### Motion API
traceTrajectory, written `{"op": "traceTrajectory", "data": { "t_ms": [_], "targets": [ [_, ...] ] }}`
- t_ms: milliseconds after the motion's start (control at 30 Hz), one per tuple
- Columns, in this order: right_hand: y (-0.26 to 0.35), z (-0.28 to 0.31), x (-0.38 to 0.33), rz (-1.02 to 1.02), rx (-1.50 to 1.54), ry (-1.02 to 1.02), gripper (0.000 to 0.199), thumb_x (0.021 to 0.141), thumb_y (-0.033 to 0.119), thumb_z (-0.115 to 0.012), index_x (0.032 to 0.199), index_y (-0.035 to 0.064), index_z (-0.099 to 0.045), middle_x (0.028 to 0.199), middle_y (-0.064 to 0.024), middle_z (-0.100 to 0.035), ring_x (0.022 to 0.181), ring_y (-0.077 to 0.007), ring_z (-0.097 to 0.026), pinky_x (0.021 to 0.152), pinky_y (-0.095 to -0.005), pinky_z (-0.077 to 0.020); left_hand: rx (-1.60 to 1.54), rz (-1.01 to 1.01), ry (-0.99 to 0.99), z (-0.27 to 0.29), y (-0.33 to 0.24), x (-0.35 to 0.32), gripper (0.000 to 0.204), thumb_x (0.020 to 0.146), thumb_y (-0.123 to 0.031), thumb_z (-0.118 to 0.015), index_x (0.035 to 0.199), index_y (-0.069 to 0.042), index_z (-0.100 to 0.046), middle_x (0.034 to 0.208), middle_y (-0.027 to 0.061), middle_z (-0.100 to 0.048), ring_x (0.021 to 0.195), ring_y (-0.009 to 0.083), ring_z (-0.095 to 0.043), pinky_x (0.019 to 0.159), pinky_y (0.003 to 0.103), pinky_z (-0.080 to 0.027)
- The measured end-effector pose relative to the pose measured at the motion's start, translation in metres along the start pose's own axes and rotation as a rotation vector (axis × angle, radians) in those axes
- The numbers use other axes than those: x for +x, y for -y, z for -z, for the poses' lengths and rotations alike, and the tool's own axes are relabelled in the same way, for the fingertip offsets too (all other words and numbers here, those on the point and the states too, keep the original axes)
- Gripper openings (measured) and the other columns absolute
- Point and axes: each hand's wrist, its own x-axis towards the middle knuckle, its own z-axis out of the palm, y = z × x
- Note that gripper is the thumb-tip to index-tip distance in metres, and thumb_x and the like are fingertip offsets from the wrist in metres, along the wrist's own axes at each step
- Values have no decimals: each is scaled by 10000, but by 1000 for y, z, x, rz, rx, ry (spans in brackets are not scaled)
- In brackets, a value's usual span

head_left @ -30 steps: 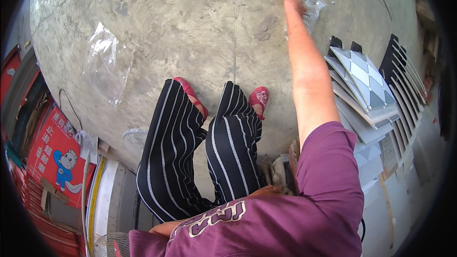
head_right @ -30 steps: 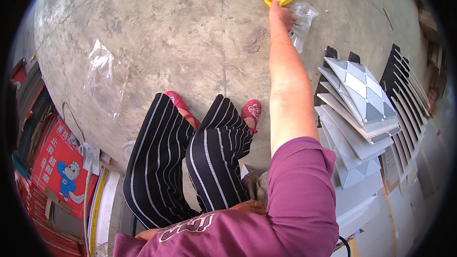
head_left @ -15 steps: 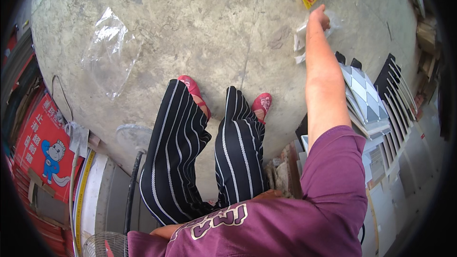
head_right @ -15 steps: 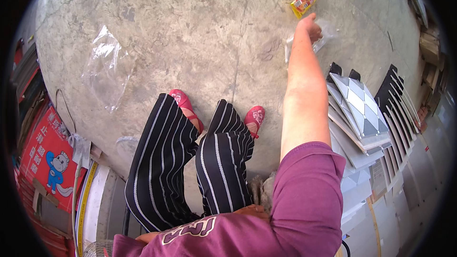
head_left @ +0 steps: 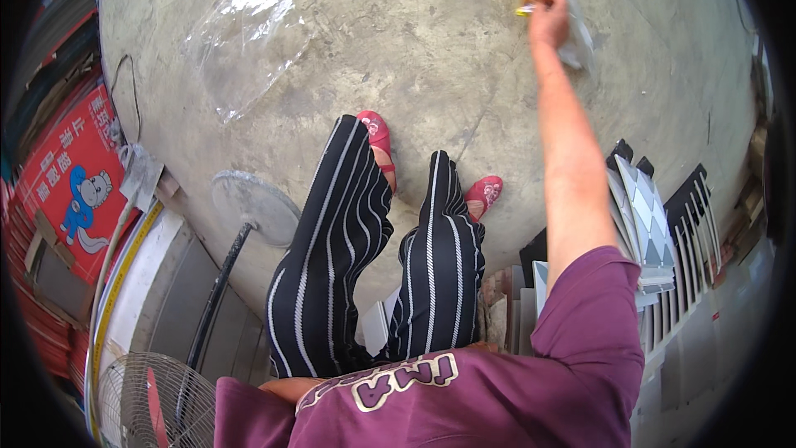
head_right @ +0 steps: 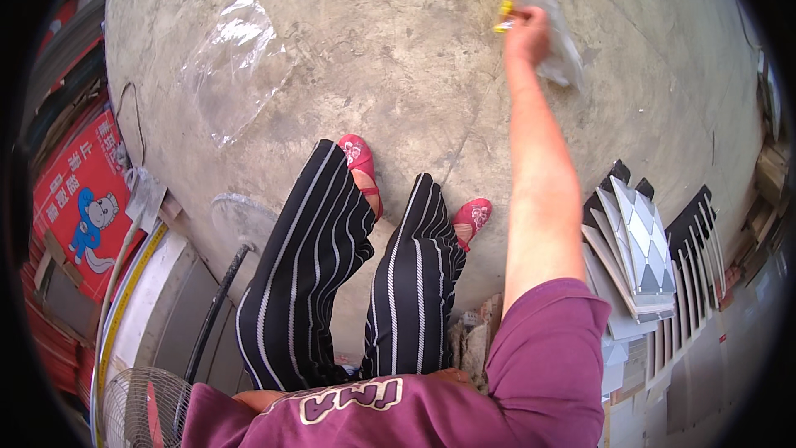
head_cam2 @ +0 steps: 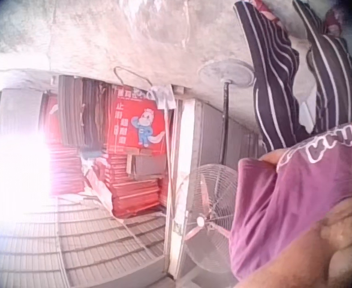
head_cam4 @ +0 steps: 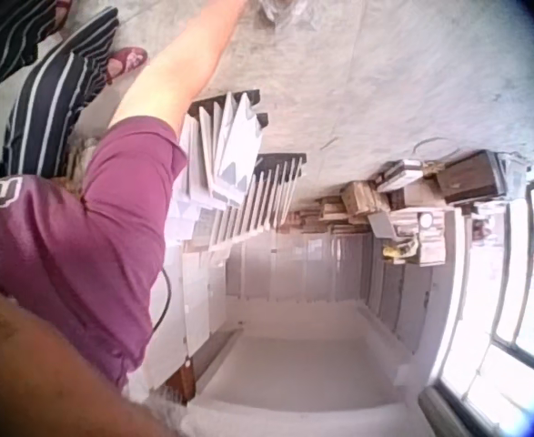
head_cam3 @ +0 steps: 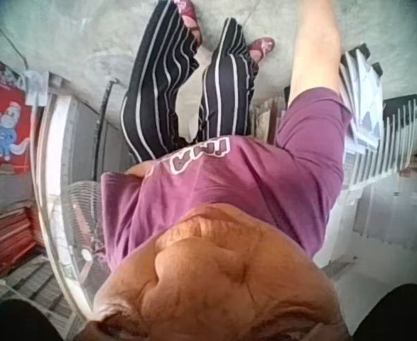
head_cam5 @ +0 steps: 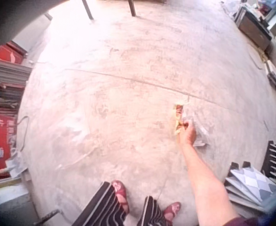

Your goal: The person wipes the white surfaces of several cabinet panels with a cloth and then wraps the cloth inside a plastic bag.

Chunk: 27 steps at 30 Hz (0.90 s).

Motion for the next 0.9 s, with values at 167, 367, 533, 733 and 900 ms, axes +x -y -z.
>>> {"op": "traceTrajectory", "data": {
  "t_ms": [167,367,533,733,900],
  "targets": [
    [182,-3,-112,1090,49,430,612,668,238,-717,1236,150,-507,799,-75,-581,804,-254,-567,778,-370,-442,-48,-15,-94,-7,-6,-17,251,805,-279,-530,979,-112,-598,1001,64,-578,955,238,-525,816,355,-421],
    [298,-83,-215,1202,-262,1188,789,757,45,-591,1432,171,-202,729,-104,-657,762,-254,-641,742,-365,-489,-103,-62,-166,-4,3,-23,253,806,-282,-531,977,-108,-600,996,70,-580,956,241,-525,819,355,-418],
    [307,-170,-234,913,-303,968,533,821,65,-471,1333,155,-353,834,-126,-666,811,-292,-645,690,-392,-498,-140,-105,-203,0,14,-22,256,807,-284,-532,975,-105,-602,992,74,-582,956,244,-525,821,355,-416],
    [267,-155,-233,818,-341,939,272,818,149,-481,1071,133,-581,945,-175,-639,890,-345,-612,722,-424,-483,-182,-174,-206,-6,9,-9,259,808,-287,-533,973,-101,-605,988,80,-584,956,247,-524,824,355,-414],
    [207,-79,-217,503,-148,879,256,773,119,-528,1012,131,-617,951,-163,-634,899,-350,-599,745,-427,-476,-184,-263,-115,-22,-11,17,262,809,-290,-534,971,-97,-606,984,85,-586,956,249,-524,826,354,-412]
  ]
}}
